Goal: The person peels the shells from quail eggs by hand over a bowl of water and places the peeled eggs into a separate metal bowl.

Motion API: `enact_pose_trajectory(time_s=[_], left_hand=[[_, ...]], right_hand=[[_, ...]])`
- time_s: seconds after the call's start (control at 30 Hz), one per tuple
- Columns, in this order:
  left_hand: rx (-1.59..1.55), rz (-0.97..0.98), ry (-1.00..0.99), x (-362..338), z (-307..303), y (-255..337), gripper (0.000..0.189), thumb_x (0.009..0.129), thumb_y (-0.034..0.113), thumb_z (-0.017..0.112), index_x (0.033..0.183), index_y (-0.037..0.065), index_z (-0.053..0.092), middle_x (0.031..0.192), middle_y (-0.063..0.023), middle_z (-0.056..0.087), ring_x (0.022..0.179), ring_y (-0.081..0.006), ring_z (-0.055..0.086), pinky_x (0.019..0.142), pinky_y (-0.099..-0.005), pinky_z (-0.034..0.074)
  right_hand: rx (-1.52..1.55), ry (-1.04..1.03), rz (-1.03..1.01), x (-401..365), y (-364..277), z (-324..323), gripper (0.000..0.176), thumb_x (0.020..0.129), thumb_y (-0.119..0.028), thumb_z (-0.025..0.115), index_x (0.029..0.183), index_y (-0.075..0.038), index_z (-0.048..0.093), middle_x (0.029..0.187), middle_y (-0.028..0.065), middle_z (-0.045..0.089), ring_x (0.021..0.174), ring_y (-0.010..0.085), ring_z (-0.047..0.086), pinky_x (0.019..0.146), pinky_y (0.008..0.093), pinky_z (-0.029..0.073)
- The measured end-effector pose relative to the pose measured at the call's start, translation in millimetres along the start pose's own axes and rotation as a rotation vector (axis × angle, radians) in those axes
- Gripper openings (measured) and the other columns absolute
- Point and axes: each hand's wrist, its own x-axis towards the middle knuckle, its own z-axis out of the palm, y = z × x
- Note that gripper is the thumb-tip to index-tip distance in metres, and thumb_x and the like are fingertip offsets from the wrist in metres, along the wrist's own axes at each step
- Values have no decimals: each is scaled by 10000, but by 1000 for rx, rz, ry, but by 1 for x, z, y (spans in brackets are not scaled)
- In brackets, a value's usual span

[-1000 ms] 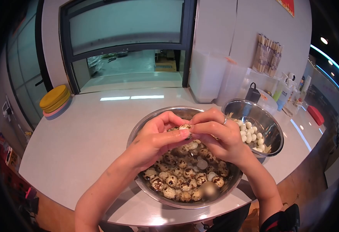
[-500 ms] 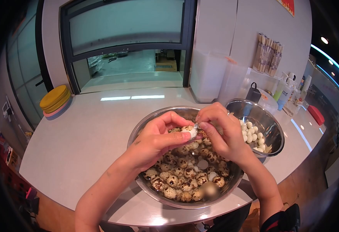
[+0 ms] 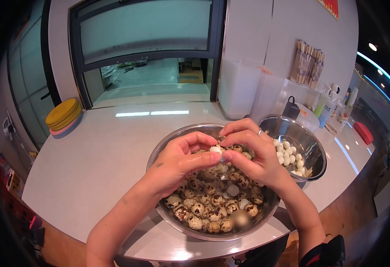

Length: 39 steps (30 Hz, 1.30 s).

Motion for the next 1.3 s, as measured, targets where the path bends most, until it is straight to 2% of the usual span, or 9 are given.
enact_pose_trajectory(time_s=[0.2, 0.47, 0.63, 0.7, 0.8, 0.87, 0.97, 1.17, 1.3], left_hand=[[52, -17, 19, 0, 1, 0, 265, 777, 121, 636, 989, 28, 508, 953, -62, 563, 882, -119, 569, 805, -258, 478], [10, -61, 2, -2, 5, 4, 244, 779, 74, 619, 991, 23, 509, 1002, -92, 551, 891, -224, 619, 779, -287, 508], [25, -21, -16, -2, 5, 4, 259, 783, 54, 607, 1017, 17, 502, 1032, -99, 538, 923, -218, 600, 821, -305, 494], [35, 3, -20, -2, 4, 4, 266, 785, 57, 607, 1024, 13, 498, 1029, -95, 538, 942, -213, 590, 838, -309, 486], [32, 10, -3, -1, 5, 4, 281, 782, 67, 618, 1031, 16, 500, 1026, -84, 536, 935, -180, 574, 820, -293, 479], [-11, 5, 4, -1, 3, 2, 292, 771, 84, 637, 1022, 21, 503, 1009, -72, 545, 897, -148, 568, 755, -264, 475], [38, -26, 8, 0, 1, 1, 303, 761, 105, 654, 1011, 29, 500, 969, -64, 556, 852, -132, 568, 714, -243, 461], [65, -79, -1, -1, 2, 3, 298, 768, 117, 651, 1000, 24, 488, 929, -81, 573, 787, -156, 602, 676, -244, 479], [34, -80, 11, -1, 4, 4, 274, 776, 113, 640, 986, 21, 488, 941, -89, 575, 817, -185, 617, 702, -259, 506]], right_hand=[[-15, -46, 2, -2, -2, 2, 89, 790, -10, 575, 871, 3, 539, 886, 113, 539, 785, 233, 562, 668, 301, 454], [-30, 24, 1, -3, 4, 4, 80, 811, 25, 520, 871, 8, 470, 838, 122, 503, 711, 256, 525, 629, 311, 425], [-150, 82, 90, -4, 5, 2, 85, 810, 2, 542, 880, 7, 494, 830, 116, 520, 713, 248, 544, 633, 313, 435], [-168, 96, 56, -2, 6, 2, 91, 803, -6, 558, 876, 5, 506, 840, 114, 532, 729, 244, 553, 640, 313, 442], [-117, 96, -9, 2, 1, 4, 98, 789, -17, 585, 866, 2, 527, 859, 111, 551, 759, 244, 565, 653, 312, 452], [-45, 84, -36, 1, -1, 4, 99, 782, -20, 595, 858, 1, 534, 870, 110, 559, 772, 247, 568, 659, 312, 456], [-8, -11, -30, -1, 1, 2, 98, 776, -10, 592, 855, -4, 535, 852, 111, 553, 755, 258, 560, 661, 310, 453], [-63, -52, -27, -3, 1, 4, 131, 773, -7, 587, 882, -2, 515, 827, 110, 543, 739, 253, 543, 659, 315, 444], [-12, -40, -31, -2, -2, 4, 137, 762, 14, 581, 877, -2, 507, 824, 113, 539, 743, 260, 534, 659, 325, 438]])
